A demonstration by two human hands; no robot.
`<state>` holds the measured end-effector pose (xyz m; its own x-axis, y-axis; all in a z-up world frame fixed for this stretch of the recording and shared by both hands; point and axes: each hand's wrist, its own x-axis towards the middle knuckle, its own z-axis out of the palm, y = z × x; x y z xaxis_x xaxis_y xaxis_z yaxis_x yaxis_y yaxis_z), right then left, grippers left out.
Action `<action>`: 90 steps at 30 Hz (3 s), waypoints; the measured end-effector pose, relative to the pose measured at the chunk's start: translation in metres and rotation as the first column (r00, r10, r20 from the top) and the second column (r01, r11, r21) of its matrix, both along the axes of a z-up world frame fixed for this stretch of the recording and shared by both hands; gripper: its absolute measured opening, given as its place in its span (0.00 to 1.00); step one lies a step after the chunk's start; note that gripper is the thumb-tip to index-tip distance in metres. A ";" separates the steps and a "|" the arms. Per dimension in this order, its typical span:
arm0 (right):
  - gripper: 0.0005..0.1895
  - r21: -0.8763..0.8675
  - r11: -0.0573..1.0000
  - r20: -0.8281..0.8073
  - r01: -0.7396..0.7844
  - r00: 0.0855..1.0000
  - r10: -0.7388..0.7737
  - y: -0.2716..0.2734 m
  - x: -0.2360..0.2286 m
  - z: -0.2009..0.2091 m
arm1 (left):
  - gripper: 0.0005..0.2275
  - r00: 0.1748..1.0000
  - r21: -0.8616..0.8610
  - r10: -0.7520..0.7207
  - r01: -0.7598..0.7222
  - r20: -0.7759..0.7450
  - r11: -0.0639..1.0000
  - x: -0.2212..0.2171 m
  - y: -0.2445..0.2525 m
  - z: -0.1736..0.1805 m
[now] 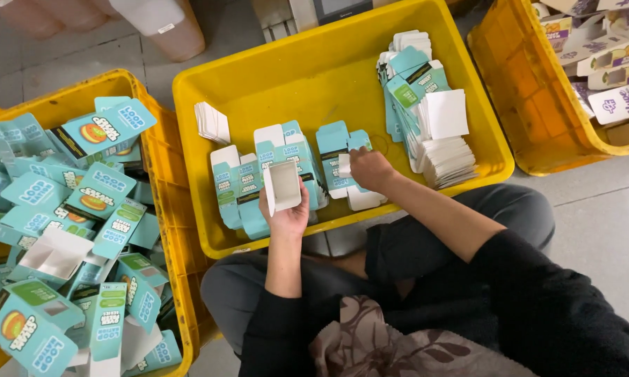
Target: Folding flat cardboard box templates into their final shape and placing them into bins.
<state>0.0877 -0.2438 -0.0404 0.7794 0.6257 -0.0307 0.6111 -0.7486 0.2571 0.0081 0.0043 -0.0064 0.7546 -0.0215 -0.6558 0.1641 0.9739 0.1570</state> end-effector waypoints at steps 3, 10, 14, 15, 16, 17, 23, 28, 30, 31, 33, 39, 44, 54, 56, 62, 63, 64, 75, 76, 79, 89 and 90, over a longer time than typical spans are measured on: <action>0.23 -0.019 0.991 -0.328 0.130 0.936 -0.129 -0.011 -0.003 0.040 | 0.24 0.999 0.002 -0.045 0.045 0.022 0.999 0.000 -0.005 0.014; 0.31 0.182 0.936 -0.431 0.301 0.880 -0.199 -0.022 0.005 0.043 | 0.20 0.974 0.033 -0.202 0.200 0.102 0.979 -0.001 -0.012 0.028; 0.31 0.479 0.824 -0.326 0.302 0.933 -0.152 -0.040 0.003 0.119 | 0.19 0.985 0.013 -0.159 0.159 0.072 0.987 -0.006 -0.018 0.054; 0.28 0.640 0.746 -0.201 0.182 0.977 -0.066 -0.041 -0.005 0.148 | 0.20 0.981 -0.001 -0.183 0.184 0.068 0.983 -0.005 -0.018 0.052; 0.26 0.769 0.637 -0.060 0.046 0.998 0.001 -0.043 -0.013 0.177 | 0.21 0.976 -0.013 -0.209 0.210 0.063 0.978 -0.005 -0.018 0.051; 0.26 0.769 0.637 -0.062 0.045 0.998 0.003 -0.038 -0.026 0.198 | 0.21 0.976 -0.014 -0.207 0.208 0.062 0.978 -0.006 -0.021 0.053; 0.17 0.757 0.557 0.155 -0.342 0.922 0.354 -0.001 -0.079 0.260 | 0.20 0.982 -0.004 -0.186 0.186 -0.004 0.982 -0.003 -0.019 0.016; 0.17 0.235 0.826 0.325 -0.512 0.842 0.430 0.025 -0.078 0.242 | 0.17 0.983 0.018 -0.183 0.183 0.014 0.983 -0.008 -0.027 0.050; 0.15 0.210 0.838 0.285 -0.503 0.852 0.440 0.031 -0.075 0.234 | 0.17 0.985 0.007 -0.173 0.173 0.026 0.985 0.000 -0.020 -0.001; 0.14 0.184 0.850 0.243 -0.494 0.861 0.447 0.035 -0.073 0.230 | 0.18 0.986 -0.004 -0.164 0.164 0.037 0.986 0.003 -0.016 -0.028; 0.12 0.156 0.862 0.218 -0.482 0.868 0.446 0.042 -0.072 0.229 | 0.18 0.985 0.002 -0.167 0.167 0.035 0.986 0.006 -0.018 -0.028; 0.07 0.386 0.831 0.093 -0.401 0.913 0.398 0.053 -0.081 0.262 | 0.17 0.980 0.062 -0.195 0.192 0.050 0.979 0.005 -0.019 -0.019; 0.06 0.540 0.793 0.077 -0.283 0.955 0.288 0.050 -0.083 0.233 | 0.18 0.984 0.056 -0.180 0.179 0.010 0.982 0.002 -0.021 -0.007; 0.04 0.336 0.865 0.175 -0.374 0.927 0.332 0.077 -0.077 0.181 | 0.21 0.968 0.163 -0.244 0.231 0.064 0.959 -0.003 -0.020 0.025; 0.04 0.303 0.884 0.137 -0.357 0.934 0.331 0.075 -0.076 0.181 | 0.21 0.968 0.169 -0.245 0.231 0.061 0.958 -0.004 -0.022 0.033; 0.03 0.247 0.910 -0.007 -0.333 0.938 0.345 0.072 -0.078 0.187 | 0.22 0.964 0.198 -0.261 0.245 0.056 0.949 -0.003 -0.022 0.028; 0.03 0.282 0.902 -0.007 -0.328 0.939 0.343 0.072 -0.078 0.190 | 0.22 0.963 0.199 -0.263 0.249 0.050 0.948 -0.004 -0.024 0.035; 0.04 0.317 0.892 -0.007 -0.321 0.940 0.341 0.072 -0.079 0.193 | 0.23 0.963 0.200 -0.267 0.253 0.043 0.946 -0.005 -0.025 0.042; 0.08 0.626 0.779 -0.111 -0.019 0.987 0.113 0.062 -0.089 0.172 | 0.19 0.964 0.179 -0.249 0.230 0.092 0.957 -0.005 -0.029 0.051; 0.08 0.592 0.806 -0.106 -0.022 0.989 0.104 0.062 -0.093 0.174 | 0.19 0.967 0.167 -0.240 0.224 0.082 0.960 -0.007 -0.029 0.052; 0.09 0.606 0.796 -0.132 0.009 0.987 0.089 0.062 -0.095 0.176 | 0.19 0.965 0.167 -0.250 0.235 0.080 0.958 -0.009 -0.031 0.044; 0.16 0.883 0.423 -0.339 0.205 0.900 0.272 0.005 -0.106 0.170 | 0.21 0.985 0.459 -0.082 0.004 0.149 0.889 -0.021 -0.017 0.040; 0.17 0.893 0.410 -0.287 0.185 0.936 0.204 -0.007 -0.105 0.159 | 0.22 0.991 0.553 0.000 -0.076 0.137 0.829 -0.025 -0.009 0.058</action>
<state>-0.0174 -0.2504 0.1190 0.8360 0.4425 0.3245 0.5108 -0.4112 -0.7550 -0.0169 -0.0046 0.0514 0.8239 0.3482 -0.4471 0.0703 0.7201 0.6903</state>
